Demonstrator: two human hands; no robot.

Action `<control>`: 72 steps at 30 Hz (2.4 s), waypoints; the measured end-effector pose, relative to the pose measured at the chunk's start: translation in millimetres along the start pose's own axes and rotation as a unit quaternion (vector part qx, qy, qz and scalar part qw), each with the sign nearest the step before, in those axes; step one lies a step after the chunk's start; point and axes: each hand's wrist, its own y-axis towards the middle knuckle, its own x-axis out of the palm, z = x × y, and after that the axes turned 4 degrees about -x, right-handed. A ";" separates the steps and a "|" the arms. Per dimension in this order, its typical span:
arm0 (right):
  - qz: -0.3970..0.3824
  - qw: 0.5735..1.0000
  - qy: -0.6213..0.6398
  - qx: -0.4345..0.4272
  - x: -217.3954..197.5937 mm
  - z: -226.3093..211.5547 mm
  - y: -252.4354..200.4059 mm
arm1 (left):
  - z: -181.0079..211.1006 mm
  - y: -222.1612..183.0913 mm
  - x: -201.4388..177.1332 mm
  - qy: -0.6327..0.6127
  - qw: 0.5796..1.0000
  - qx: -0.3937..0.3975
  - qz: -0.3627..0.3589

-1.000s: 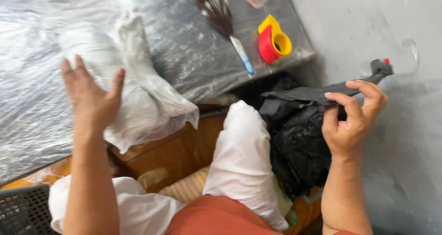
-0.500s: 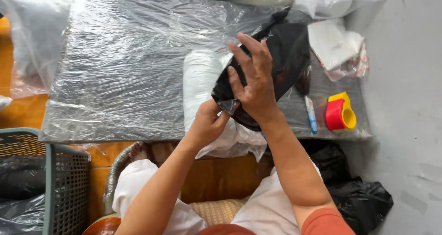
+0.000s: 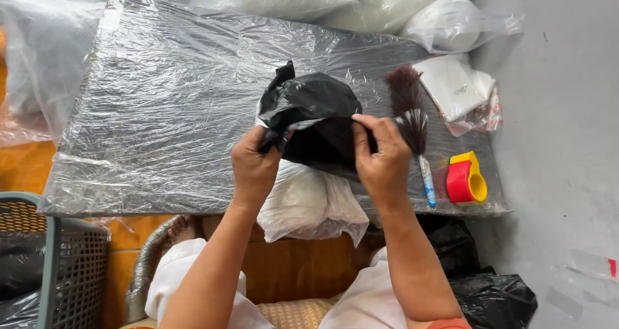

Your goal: The person wraps a white item in bubble wrap, secures it with red tape, and then places it into a black plastic bag. They repeat the process with a second item, placing both finished packages into a basket.

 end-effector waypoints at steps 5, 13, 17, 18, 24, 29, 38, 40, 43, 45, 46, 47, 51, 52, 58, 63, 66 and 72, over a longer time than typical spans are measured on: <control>0.141 0.986 -0.035 -0.081 -24.2 17.1 13.8 | -2.1 -4.0 -2.4 0.232 0.960 0.153 0.014; 0.059 0.976 0.023 -0.209 8.7 1.3 7.1 | 0.5 15.9 -5.2 0.269 0.891 0.366 0.020; 0.031 0.968 -0.065 -0.240 18.6 24.0 11.6 | -6.2 26.1 -10.9 0.245 0.916 0.301 0.105; 0.031 0.968 -0.065 -0.240 18.8 31.8 11.0 | -5.8 31.1 -17.4 0.245 0.916 0.300 0.105; 0.088 0.988 -0.106 -0.063 22.7 54.4 8.0 | 1.1 35.4 -19.2 0.149 0.948 0.267 0.087; 0.150 0.978 0.144 -0.029 26.1 33.5 7.2 | 28.1 22.5 -15.3 0.118 0.924 0.353 0.084; -0.227 0.904 0.032 0.361 27.0 -11.4 -15.5 | -26.6 67.1 -31.6 0.264 0.902 0.302 0.161; -0.313 0.876 0.031 0.366 25.7 -29.4 -21.1 | -29.9 72.1 -35.4 0.272 0.907 0.287 0.145; -0.409 0.836 0.042 0.363 23.4 -36.7 -26.8 | -39.3 75.6 -35.9 0.298 0.912 0.260 0.114; -0.418 0.834 0.054 0.355 22.7 -32.7 -28.1 | -47.6 75.6 -33.6 0.314 0.910 0.252 0.100; -0.433 0.826 0.056 0.357 23.4 -29.0 -27.5 | -52.1 76.4 -31.5 0.313 0.915 0.241 0.086; -0.447 0.817 0.059 0.358 23.7 -25.0 -26.8 | -56.3 77.1 -29.0 0.312 0.919 0.230 0.072; -0.459 0.795 0.072 0.390 23.6 1.4 -35.2 | -48.9 75.6 -32.0 0.326 0.913 0.231 0.078; -0.438 0.799 0.098 0.399 24.7 10.7 -41.8 | -45.0 75.4 -35.8 0.323 0.914 0.232 0.081; -0.267 0.809 0.312 0.420 22.5 31.5 -82.0 | -34.5 77.1 -54.2 0.302 0.925 0.215 0.082; -0.163 0.779 0.449 0.407 26.7 70.5 -128.4 | -31.6 79.6 -56.3 0.267 0.937 0.206 0.089; -0.149 0.770 0.513 0.349 15.5 80.5 -137.6 | -30.3 80.7 -57.3 0.263 0.938 0.204 0.096; -0.243 0.749 0.552 0.276 -15.2 91.8 -131.8 | -20.5 77.2 -61.9 0.253 0.941 0.199 0.104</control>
